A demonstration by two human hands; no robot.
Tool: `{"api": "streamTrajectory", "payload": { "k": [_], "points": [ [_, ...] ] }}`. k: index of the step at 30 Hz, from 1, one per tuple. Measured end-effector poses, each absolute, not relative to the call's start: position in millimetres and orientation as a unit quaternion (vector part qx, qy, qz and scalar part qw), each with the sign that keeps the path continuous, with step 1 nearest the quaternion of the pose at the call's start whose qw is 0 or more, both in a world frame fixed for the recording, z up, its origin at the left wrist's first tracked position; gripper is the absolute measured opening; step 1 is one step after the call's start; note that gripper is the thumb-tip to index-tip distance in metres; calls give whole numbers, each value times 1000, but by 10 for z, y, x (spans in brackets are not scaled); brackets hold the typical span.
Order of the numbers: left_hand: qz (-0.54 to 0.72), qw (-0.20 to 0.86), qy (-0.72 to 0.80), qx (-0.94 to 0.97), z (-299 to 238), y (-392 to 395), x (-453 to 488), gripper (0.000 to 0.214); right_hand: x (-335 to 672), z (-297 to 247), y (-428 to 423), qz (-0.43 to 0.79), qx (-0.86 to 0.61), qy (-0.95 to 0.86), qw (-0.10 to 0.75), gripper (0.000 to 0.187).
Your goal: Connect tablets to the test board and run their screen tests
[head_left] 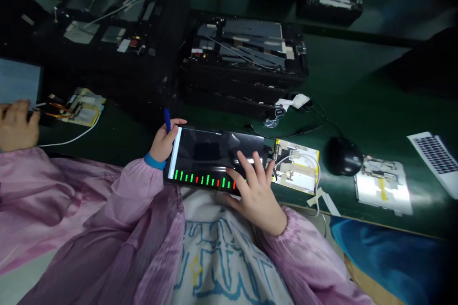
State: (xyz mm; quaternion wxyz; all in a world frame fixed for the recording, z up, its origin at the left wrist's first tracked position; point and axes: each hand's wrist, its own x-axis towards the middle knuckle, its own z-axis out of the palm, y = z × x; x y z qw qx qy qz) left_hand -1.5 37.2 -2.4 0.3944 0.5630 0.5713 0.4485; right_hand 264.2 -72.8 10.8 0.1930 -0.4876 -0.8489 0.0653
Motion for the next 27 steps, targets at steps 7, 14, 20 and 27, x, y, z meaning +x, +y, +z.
{"api": "streamTrajectory", "payload": {
  "k": [7,14,20,27],
  "points": [
    [442,396,569,569,-30,365,-23,48,2623,-24,-798,13,-485,-843,233,31],
    [439,397,575,565,-66,377,-15,46,2716,-82,-839,-17,-516,-818,252,26],
    [427,402,575,570,-92,370,5,44,2720,-160,-915,-18,-502,-822,270,19],
    [420,395,578,578,-82,362,-1,44,2693,-105,-876,0,-475,-842,258,21]
  ]
}}
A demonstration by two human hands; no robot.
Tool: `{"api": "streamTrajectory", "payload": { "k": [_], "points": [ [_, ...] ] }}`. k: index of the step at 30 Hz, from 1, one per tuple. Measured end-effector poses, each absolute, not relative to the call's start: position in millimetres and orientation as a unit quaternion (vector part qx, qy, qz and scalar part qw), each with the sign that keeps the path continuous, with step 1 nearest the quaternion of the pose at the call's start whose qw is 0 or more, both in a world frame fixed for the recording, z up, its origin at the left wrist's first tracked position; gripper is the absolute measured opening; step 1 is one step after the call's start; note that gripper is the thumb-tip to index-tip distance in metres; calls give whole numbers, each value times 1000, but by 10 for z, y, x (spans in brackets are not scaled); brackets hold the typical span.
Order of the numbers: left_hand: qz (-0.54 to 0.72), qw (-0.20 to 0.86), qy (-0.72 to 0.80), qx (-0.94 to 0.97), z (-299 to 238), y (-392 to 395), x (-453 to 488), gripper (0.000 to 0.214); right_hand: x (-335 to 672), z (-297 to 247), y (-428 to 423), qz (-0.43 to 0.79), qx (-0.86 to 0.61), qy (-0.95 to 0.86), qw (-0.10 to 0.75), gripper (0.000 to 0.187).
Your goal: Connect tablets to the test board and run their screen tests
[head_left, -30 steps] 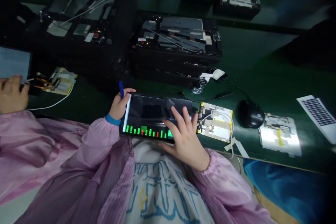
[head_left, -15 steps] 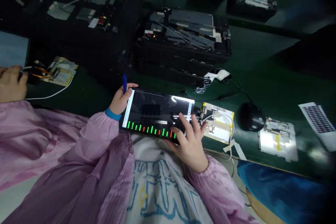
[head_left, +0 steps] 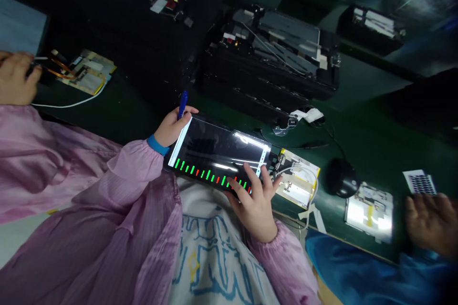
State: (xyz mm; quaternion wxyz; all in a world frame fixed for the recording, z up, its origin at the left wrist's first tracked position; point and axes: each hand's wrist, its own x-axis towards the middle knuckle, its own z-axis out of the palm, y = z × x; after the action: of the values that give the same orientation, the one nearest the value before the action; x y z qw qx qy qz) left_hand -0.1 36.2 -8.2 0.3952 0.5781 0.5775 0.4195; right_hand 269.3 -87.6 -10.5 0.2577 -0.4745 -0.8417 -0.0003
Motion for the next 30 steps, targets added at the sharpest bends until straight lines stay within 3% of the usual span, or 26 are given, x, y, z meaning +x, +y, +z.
{"api": "streamTrajectory", "payload": {
  "k": [7,19,24,30],
  "points": [
    [419,399,584,570,-69,363,8,46,2684,-59,-886,30,-463,-858,221,27],
    [530,393,530,532,19,387,-2,49,3811,-84,197,83,-625,-710,312,28],
    [585,409,509,480,118,378,137,58,3809,-230,272,137,-622,-693,337,24],
    [604,342,548,468,81,443,128,53,3900,-169,249,133,-661,-658,336,21]
  ]
}}
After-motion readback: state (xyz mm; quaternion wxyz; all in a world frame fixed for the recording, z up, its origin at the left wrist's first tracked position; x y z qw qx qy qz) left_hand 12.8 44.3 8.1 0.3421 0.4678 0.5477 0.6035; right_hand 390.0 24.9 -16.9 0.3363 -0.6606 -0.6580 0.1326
